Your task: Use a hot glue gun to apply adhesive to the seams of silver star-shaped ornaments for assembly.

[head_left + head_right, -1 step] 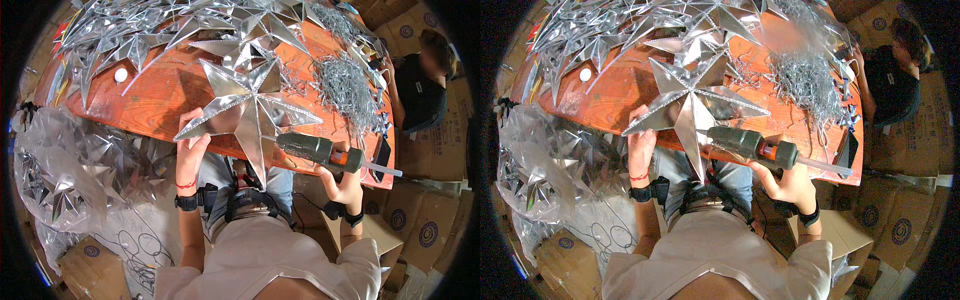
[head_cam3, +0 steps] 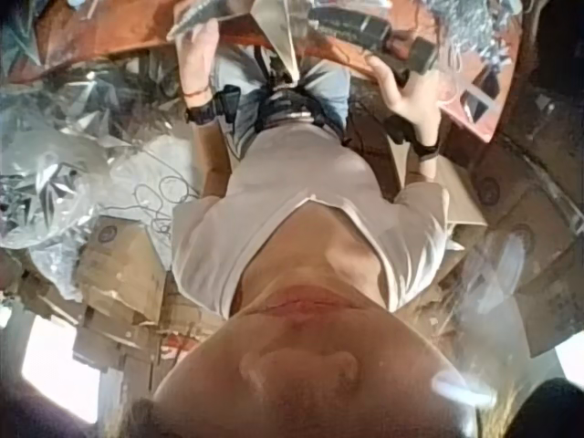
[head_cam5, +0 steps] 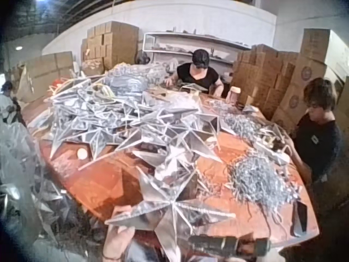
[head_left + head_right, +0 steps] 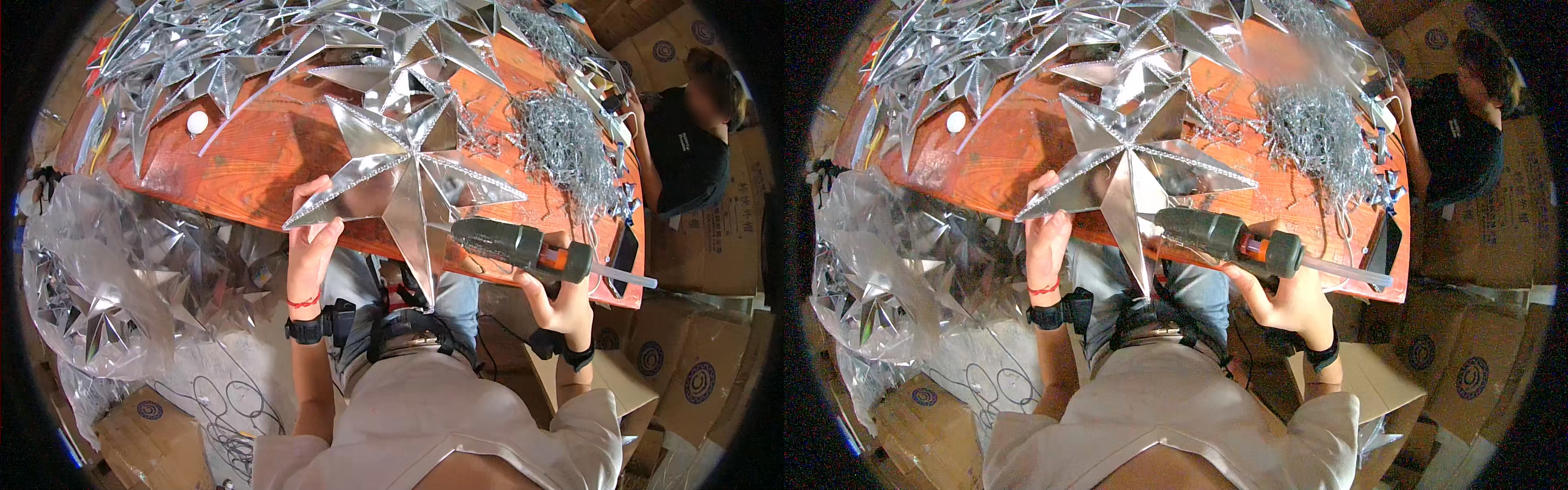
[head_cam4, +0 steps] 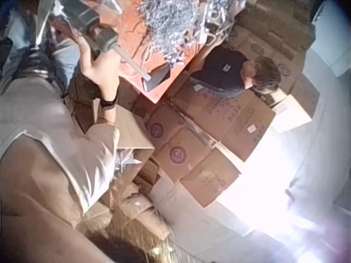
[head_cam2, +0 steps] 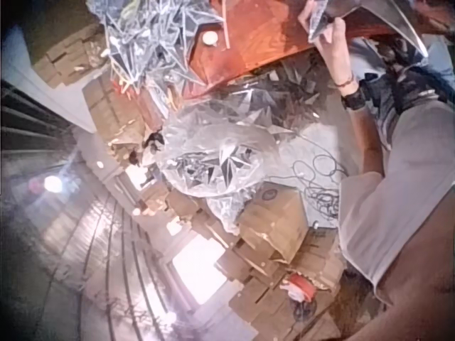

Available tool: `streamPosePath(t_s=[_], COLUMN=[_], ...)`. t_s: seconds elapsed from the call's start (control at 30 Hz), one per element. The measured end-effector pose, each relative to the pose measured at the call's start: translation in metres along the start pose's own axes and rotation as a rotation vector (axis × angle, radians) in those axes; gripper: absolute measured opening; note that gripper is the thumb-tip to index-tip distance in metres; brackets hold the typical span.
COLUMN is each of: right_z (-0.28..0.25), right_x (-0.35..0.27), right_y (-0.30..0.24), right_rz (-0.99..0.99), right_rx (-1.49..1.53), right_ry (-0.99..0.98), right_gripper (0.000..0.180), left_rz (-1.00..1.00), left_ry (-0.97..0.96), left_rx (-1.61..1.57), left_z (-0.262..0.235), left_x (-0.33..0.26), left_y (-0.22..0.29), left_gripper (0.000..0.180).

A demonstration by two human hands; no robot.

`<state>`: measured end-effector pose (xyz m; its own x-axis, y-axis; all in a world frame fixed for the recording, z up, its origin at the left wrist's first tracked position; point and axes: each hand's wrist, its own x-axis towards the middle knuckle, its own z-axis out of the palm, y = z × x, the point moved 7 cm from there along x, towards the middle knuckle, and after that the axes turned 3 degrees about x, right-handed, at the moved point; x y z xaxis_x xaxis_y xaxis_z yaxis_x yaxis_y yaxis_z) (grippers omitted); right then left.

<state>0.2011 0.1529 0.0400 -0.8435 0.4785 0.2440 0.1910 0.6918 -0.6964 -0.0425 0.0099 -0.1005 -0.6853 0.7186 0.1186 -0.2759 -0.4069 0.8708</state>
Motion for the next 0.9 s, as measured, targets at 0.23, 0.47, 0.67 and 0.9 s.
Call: streamPosePath(t_s=[0.23,0.47,0.67,0.9], right_z=[-0.003,-0.005,-0.006,-0.008], right_x=[-0.003,-0.004,-0.011,-0.016], right_y=[-0.007,-0.008,-0.006,-0.006], right_rz=[-0.038,-0.036,0.031,0.059], right_rx=[-0.039,-0.107,-0.072,-0.042], right_ry=[-0.055,-0.085,-0.101,-0.161], right_gripper=[0.032,0.035,0.037,0.037], left_rz=[0.026,0.039,0.023,0.056], left_ry=[-0.028,-0.058,-0.033,-0.030], left_rx=[-0.050,-0.084,-0.069,-0.018], left_z=[0.001,0.005,0.007,0.005], left_x=[0.002,0.008,0.006,0.007], left_y=[-0.001,0.002,0.005,0.005], left_gripper=[0.053,0.055,0.054,0.053])
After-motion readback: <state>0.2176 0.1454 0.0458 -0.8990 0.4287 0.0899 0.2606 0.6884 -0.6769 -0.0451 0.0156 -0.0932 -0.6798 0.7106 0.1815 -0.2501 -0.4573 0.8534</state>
